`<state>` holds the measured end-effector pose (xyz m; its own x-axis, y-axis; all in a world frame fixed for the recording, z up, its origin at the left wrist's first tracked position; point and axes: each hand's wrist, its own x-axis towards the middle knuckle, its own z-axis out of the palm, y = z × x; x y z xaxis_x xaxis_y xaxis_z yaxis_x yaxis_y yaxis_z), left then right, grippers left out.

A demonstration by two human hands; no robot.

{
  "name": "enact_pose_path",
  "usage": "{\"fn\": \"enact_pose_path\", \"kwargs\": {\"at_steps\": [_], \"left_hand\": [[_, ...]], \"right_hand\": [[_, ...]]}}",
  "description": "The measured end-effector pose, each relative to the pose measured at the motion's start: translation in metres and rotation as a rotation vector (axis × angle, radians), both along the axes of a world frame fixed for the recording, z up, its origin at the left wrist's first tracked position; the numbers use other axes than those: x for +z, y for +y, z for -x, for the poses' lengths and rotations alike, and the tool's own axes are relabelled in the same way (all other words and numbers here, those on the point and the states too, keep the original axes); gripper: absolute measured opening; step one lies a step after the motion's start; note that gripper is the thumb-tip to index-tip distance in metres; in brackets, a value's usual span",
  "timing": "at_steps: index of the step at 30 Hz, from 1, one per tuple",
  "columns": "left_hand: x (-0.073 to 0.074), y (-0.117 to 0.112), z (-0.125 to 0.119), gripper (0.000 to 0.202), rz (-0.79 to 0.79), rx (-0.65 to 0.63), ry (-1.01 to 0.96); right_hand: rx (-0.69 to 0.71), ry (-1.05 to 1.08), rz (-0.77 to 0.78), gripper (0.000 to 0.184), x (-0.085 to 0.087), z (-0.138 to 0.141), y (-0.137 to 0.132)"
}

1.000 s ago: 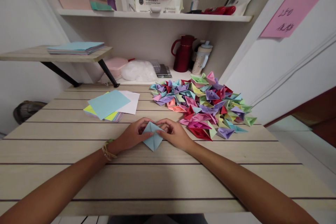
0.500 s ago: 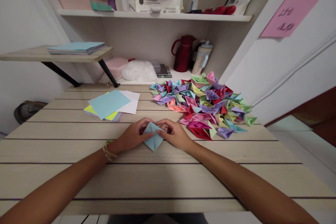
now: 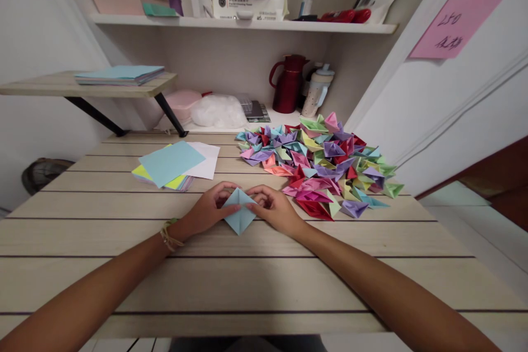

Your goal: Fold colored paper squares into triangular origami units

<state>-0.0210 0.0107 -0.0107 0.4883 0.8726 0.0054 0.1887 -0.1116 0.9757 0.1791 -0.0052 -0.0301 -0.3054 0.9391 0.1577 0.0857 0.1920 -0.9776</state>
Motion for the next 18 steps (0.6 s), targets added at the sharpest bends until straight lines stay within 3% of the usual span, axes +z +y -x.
{"fn": "enact_pose_path", "kwargs": {"at_steps": [13, 18], "left_hand": [[0.0003, 0.0088, 0.0006, 0.044, 0.045, 0.175, -0.095], [0.0022, 0.0062, 0.0, 0.041, 0.032, 0.139, -0.08]], "right_hand": [[-0.088, 0.182, 0.107, 0.035, -0.0001, -0.0012, 0.0023], [-0.102, 0.194, 0.107, 0.034, -0.0002, -0.0017, 0.0027]]}}
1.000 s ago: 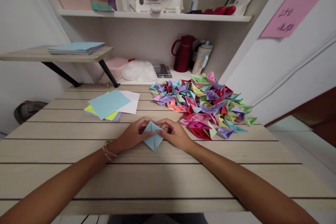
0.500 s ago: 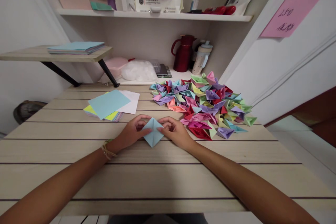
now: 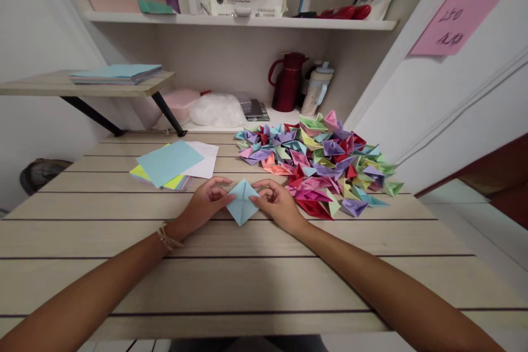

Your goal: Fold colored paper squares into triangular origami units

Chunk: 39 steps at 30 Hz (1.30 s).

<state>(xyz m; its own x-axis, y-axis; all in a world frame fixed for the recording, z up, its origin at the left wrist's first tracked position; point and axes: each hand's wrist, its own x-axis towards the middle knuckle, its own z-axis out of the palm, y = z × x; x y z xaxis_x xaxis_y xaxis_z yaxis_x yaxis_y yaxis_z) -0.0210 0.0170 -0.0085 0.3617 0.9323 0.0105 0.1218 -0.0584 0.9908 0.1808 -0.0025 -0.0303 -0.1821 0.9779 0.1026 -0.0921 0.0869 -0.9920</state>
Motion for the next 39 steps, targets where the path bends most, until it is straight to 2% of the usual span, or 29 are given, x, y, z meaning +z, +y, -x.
{"fn": "enact_pose_path", "kwargs": {"at_steps": [5, 11, 16, 30, 39], "left_hand": [[-0.0015, -0.0037, -0.0004, 0.05, -0.007, -0.087, 0.048], [-0.0073, -0.0022, 0.0014, 0.053, -0.005, -0.11, 0.063], [-0.0061, -0.0035, 0.001, 0.053, -0.008, -0.122, 0.071], [-0.005, -0.0044, 0.0024, 0.046, -0.037, -0.129, 0.093], [-0.005, -0.0009, 0.0037, 0.049, 0.049, -0.08, 0.004]], "right_hand": [[0.038, -0.05, -0.047, 0.035, -0.0001, 0.001, -0.0016], [0.061, -0.107, -0.072, 0.036, -0.0011, 0.0025, -0.0026], [0.09, -0.133, -0.093, 0.033, -0.0017, 0.0031, -0.0022], [0.092, -0.139, -0.083, 0.031, -0.0009, 0.0033, -0.0049], [0.086, -0.141, -0.06, 0.033, 0.0006, 0.0004, -0.0019]]}}
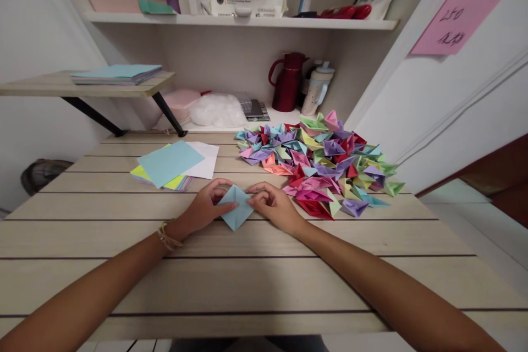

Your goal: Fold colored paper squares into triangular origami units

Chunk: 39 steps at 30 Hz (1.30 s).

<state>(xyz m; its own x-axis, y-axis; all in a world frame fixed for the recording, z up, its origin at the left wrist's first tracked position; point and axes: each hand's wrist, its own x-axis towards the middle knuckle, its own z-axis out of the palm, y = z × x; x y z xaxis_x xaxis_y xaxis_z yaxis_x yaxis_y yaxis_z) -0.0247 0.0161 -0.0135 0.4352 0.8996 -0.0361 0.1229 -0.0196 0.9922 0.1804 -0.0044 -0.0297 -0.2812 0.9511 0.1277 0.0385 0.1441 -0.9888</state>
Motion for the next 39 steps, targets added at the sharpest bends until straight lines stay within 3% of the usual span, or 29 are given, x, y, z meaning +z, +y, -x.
{"fn": "enact_pose_path", "kwargs": {"at_steps": [6, 18, 24, 29, 39], "left_hand": [[0.0017, -0.0006, -0.001, 0.05, 0.023, -0.005, -0.034], [0.0077, 0.0002, -0.0028, 0.04, 0.034, 0.042, -0.045], [0.0092, -0.0004, -0.0026, 0.037, 0.016, 0.024, -0.044], [0.0077, -0.0004, -0.0015, 0.037, 0.001, 0.009, -0.024], [0.006, -0.0065, -0.0013, 0.042, -0.152, -0.064, 0.099]], "right_hand": [[0.003, -0.068, -0.012, 0.03, 0.0031, 0.0012, -0.0011], [-0.034, 0.044, 0.071, 0.033, 0.0042, -0.002, 0.0013], [-0.057, 0.05, 0.039, 0.032, 0.0033, -0.0028, 0.0025], [-0.008, 0.013, 0.026, 0.032, 0.0024, -0.0054, 0.0025], [-0.004, -0.135, -0.011, 0.034, 0.0043, -0.0008, -0.0036]]}}
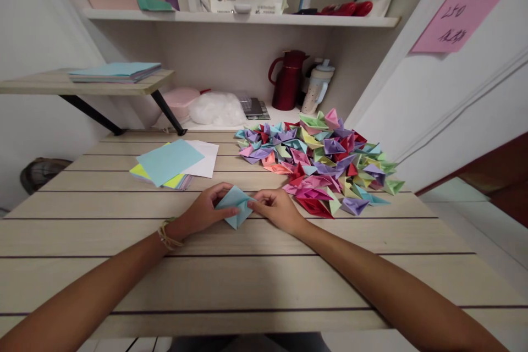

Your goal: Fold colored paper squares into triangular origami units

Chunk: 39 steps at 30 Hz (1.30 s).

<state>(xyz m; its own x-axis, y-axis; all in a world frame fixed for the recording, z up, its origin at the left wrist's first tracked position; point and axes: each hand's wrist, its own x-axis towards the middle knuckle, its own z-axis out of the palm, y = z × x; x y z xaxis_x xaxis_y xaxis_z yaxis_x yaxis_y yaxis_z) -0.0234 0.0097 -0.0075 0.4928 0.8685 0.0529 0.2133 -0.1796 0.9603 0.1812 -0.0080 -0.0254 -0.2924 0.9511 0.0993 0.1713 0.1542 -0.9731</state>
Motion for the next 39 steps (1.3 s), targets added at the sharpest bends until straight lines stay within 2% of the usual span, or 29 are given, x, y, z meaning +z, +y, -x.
{"fn": "enact_pose_path", "kwargs": {"at_steps": [3, 8, 17, 26, 39], "left_hand": [[0.0007, -0.0006, -0.0007, 0.045, -0.02, -0.011, 0.025], [0.0013, -0.0005, -0.0027, 0.033, -0.047, 0.01, 0.079], [-0.0004, 0.0004, -0.0019, 0.026, -0.036, 0.018, 0.107], [0.0039, 0.0002, -0.003, 0.031, -0.065, -0.03, 0.122], [0.005, -0.0006, -0.0026, 0.036, -0.059, -0.023, 0.162]], "right_hand": [[-0.012, -0.035, -0.029, 0.032, 0.0006, 0.0006, -0.001], [0.026, -0.083, -0.089, 0.029, 0.0007, 0.001, -0.0022], [0.072, -0.154, -0.162, 0.023, 0.0038, 0.0011, -0.0047], [0.092, -0.195, -0.223, 0.023, 0.0036, 0.0006, -0.0049], [0.116, -0.291, -0.322, 0.021, 0.0074, -0.0001, -0.0064]]}}
